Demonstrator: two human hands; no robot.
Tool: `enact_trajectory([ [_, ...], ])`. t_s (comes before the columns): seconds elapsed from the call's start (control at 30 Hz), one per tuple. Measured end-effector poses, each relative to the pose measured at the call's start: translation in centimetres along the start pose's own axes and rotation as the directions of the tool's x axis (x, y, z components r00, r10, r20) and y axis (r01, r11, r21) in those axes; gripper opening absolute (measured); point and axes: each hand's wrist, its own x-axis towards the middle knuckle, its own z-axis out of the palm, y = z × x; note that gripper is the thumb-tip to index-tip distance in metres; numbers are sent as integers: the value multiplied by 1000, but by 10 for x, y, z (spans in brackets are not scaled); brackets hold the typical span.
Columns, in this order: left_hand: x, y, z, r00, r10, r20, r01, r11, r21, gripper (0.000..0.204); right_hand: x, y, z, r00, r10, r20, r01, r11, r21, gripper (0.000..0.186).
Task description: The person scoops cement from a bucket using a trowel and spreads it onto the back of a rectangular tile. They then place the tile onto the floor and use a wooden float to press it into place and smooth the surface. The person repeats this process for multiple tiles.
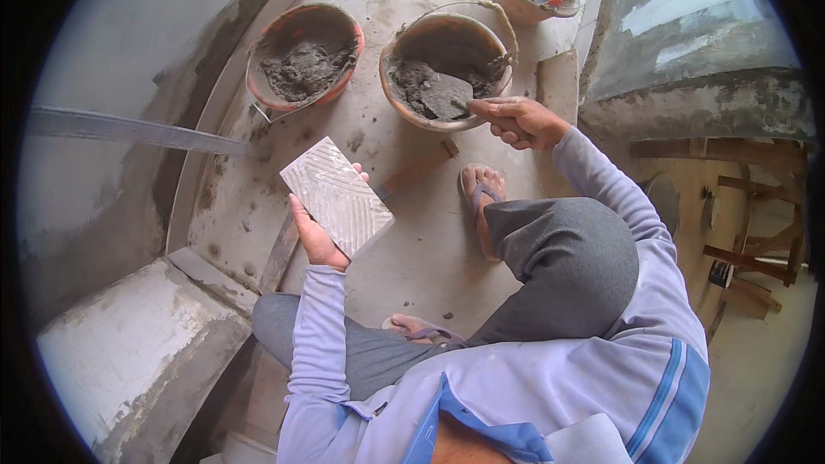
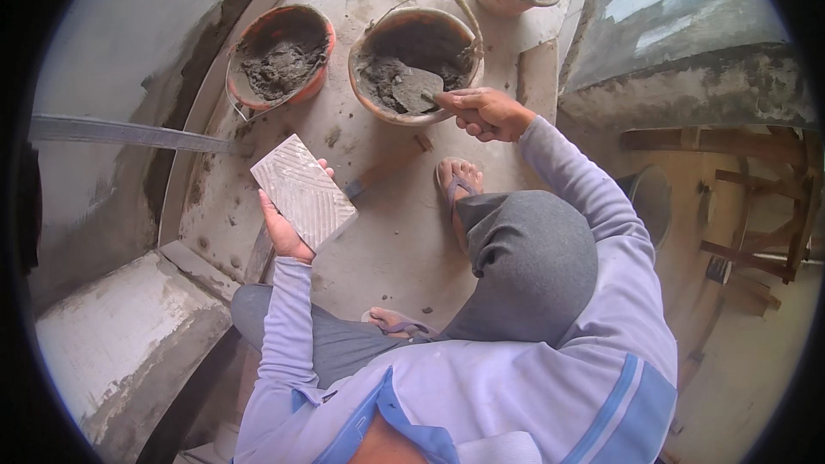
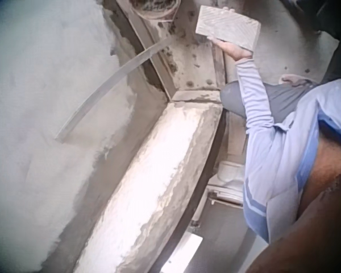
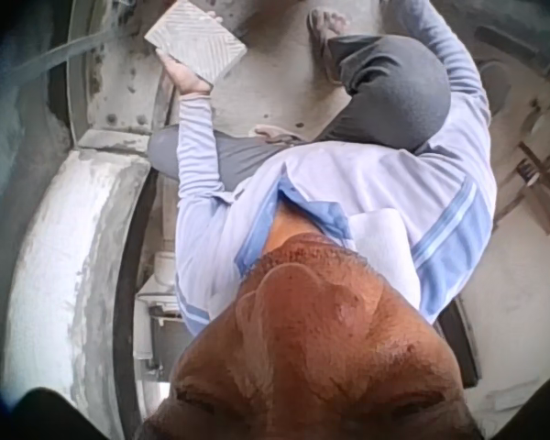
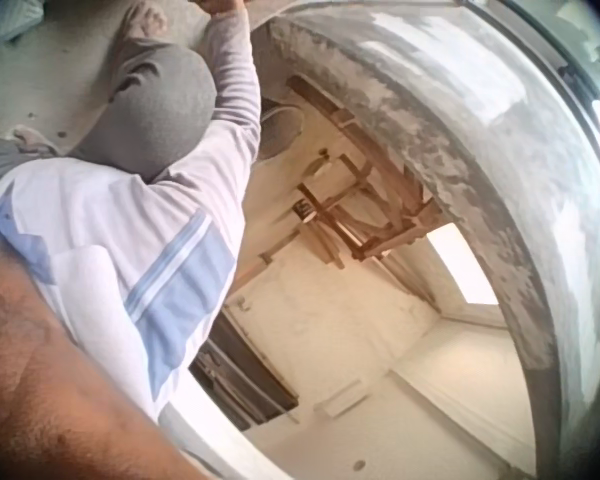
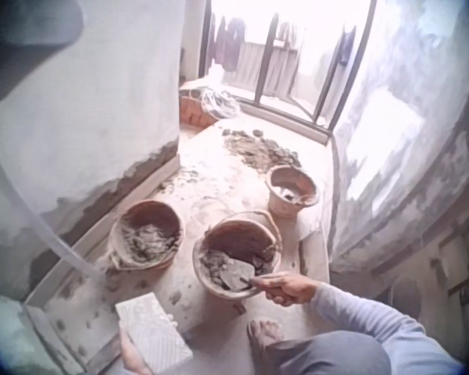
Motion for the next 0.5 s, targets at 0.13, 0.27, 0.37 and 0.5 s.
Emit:
enact_trajectory([
  [0.13, 10, -4, 8, 1000, 7, 2, -7, 998, 59, 82, -1, -1, 4, 1000, -16, 0, 16, 1000, 12, 37],
  [0.27, 15, -12, 16, 1000, -24, 14, 24, 1000, 0, 82, 28, 7, 1, 995, 76, 67, -96, 922, 376, 45],
  [0.37, 12, -5, 17, 999, -6, 31, 6, 1000, 8, 81, 22, 6, 21, 999, -32, -11, 34, 982, 188, 49],
  [0.5, 7, -1, 16, 999, 33, 19, -34, 999, 42, 78, 9, 8, 30, 990, -129, -50, 125, 989, -74, 47],
])
